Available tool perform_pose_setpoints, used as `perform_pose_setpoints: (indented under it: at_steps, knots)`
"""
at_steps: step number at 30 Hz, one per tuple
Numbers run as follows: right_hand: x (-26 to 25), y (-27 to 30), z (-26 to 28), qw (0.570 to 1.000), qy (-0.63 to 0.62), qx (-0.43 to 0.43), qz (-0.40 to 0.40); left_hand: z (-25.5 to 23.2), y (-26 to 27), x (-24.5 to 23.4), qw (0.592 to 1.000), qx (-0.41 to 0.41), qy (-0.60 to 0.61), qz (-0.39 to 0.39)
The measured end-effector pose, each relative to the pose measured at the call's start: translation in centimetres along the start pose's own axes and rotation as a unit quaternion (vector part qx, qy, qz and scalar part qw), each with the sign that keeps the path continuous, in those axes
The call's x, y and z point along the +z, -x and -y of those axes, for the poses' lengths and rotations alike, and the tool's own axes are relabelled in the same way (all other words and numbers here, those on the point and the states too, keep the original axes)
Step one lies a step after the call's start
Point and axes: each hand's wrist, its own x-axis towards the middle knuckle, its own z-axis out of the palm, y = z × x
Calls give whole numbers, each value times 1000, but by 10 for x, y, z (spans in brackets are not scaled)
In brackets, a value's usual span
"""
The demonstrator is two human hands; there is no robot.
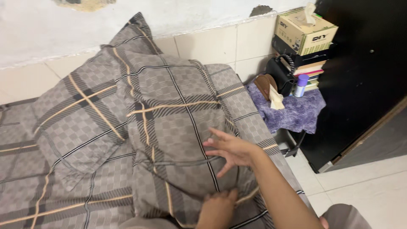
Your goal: The person puts a patterned pillowcase onto a striped pillow by hand, repeatedly adjusting and smoothing the fabric.
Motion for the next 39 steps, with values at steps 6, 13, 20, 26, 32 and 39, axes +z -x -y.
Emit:
perform_pose_setpoints:
  at_steps: [6,13,20,26,32,39]
  knots:
    - [-6,-18,-22,996,49,41,-60,83,68,-99,921,-177,-272,-214]
    - [0,-22,-45,987,7,53,-152,140,80,-108,954,-271,-19,126]
    - [3,-24,-51,977,18,82,-198,149,19,-102,887,-202,31,413]
    - [14,-26,-19,964,180,75,-182,126,10,-89,879,-207,33,428]
    - [56,-33,21,878,444,-13,-177,110,32,-104,906,-200,106,358]
    - [84,-45,9,826,546,59,-123,232,61,-129,812,-370,365,-266]
